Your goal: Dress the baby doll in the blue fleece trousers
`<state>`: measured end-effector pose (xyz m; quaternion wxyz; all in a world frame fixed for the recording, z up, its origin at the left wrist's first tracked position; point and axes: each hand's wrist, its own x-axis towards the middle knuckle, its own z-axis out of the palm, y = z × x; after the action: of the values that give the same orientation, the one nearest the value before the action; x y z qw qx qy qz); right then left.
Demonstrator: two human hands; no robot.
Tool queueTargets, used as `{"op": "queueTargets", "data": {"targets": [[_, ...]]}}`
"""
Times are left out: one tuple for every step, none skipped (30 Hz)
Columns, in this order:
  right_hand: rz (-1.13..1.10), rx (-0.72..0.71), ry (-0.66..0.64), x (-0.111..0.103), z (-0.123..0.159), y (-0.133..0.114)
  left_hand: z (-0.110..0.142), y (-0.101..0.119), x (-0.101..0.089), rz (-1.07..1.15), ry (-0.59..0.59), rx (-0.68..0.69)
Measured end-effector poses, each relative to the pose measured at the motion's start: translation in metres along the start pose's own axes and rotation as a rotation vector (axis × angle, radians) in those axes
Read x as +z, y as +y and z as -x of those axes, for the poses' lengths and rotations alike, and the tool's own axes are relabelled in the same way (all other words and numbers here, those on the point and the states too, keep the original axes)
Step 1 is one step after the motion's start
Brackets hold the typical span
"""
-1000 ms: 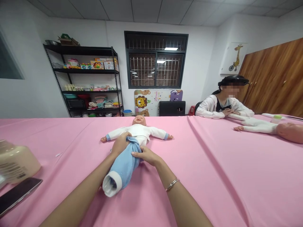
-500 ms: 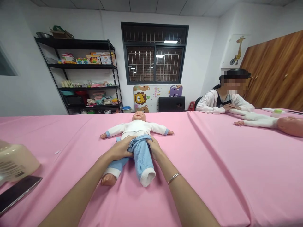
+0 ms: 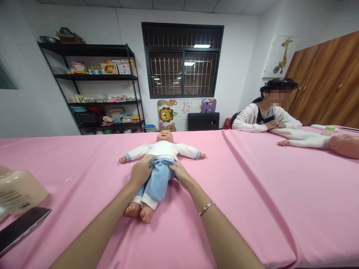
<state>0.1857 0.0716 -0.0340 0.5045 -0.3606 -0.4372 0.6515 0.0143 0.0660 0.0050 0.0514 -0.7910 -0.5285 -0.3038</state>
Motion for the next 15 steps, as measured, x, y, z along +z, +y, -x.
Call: {"op": "queueTargets", "data": {"targets": [[-0.021,0.024,-0.020,-0.003,-0.001,0.000,-0.001,-0.002,0.000,-0.026,0.054,-0.029],[-0.043,0.042,-0.033,-0.008,-0.002,0.000,-0.001,-0.007,-0.001,-0.058,0.109,-0.063],[-0.061,0.051,-0.030,-0.013,-0.004,0.000,-0.002,-0.013,0.000,-0.088,0.167,-0.108],[-0.074,0.046,-0.007,-0.019,-0.007,0.001,-0.002,-0.022,0.000,-0.104,0.221,-0.163],[-0.078,0.033,0.033,-0.026,-0.010,0.003,-0.002,-0.031,0.001,-0.092,0.256,-0.226],[-0.071,0.014,0.093,-0.032,-0.013,0.005,-0.003,-0.041,0.003,-0.038,0.265,-0.293],[-0.057,-0.007,0.161,-0.038,-0.017,0.008,-0.003,-0.050,0.004,0.070,0.235,-0.352],[-0.039,-0.031,0.224,-0.042,-0.020,0.010,-0.003,-0.059,0.007,0.227,0.163,-0.390],[-0.024,-0.057,0.276,-0.045,-0.023,0.012,-0.003,-0.065,0.010,0.412,0.060,-0.399],[-0.011,-0.085,0.316,-0.046,-0.025,0.014,-0.003,-0.070,0.013,0.599,-0.053,-0.380],[-0.003,-0.111,0.341,-0.045,-0.025,0.015,-0.003,-0.073,0.016,0.764,-0.145,-0.353],[-0.001,-0.145,0.338,-0.043,-0.025,0.015,-0.003,-0.075,0.020,0.894,-0.194,-0.329],[0.007,-0.181,0.304,-0.040,-0.024,0.014,-0.003,-0.075,0.023,0.990,-0.202,-0.315],[0.034,-0.215,0.257,-0.037,-0.022,0.012,-0.003,-0.075,0.025,1.058,-0.185,-0.316],[0.082,-0.242,0.208,-0.034,-0.020,0.010,-0.003,-0.073,0.026,1.110,-0.160,-0.325]]}}
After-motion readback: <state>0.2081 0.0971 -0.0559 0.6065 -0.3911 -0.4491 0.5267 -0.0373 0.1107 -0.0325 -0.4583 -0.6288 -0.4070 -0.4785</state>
